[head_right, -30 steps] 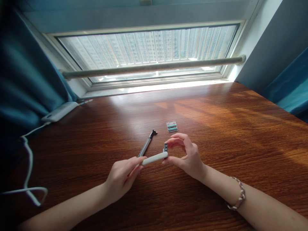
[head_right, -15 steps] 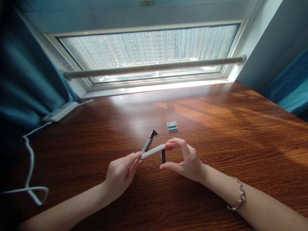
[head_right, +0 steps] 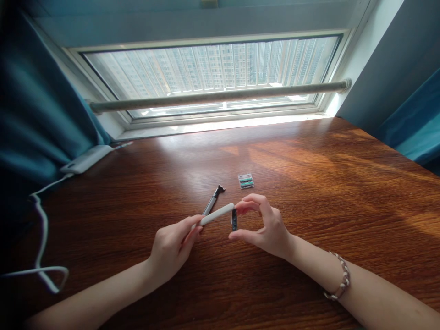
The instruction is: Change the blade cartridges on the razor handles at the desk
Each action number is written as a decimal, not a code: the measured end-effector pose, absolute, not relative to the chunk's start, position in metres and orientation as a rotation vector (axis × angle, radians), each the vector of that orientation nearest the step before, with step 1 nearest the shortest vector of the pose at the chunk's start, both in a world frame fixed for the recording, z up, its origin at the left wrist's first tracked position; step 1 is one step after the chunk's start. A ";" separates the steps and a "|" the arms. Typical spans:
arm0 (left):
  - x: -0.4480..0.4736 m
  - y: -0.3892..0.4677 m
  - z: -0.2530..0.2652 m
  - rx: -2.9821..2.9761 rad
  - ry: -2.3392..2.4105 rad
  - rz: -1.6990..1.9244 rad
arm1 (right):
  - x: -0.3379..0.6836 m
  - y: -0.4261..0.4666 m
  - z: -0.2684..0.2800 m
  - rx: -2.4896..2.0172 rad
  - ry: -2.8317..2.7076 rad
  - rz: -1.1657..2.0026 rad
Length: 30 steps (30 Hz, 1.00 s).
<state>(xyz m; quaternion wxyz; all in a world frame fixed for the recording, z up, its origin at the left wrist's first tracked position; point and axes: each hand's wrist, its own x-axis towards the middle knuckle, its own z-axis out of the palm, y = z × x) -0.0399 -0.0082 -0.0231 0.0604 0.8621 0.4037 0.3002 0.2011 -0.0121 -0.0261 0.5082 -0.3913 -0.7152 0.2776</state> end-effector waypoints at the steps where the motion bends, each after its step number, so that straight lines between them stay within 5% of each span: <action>1: -0.040 -0.008 -0.023 2.588 1.211 0.920 | 0.201 -0.012 -0.026 -0.949 -1.715 0.681; 30: -0.043 -0.009 -0.022 2.594 1.063 0.933 | 0.201 -0.011 -0.025 -0.984 -1.658 0.673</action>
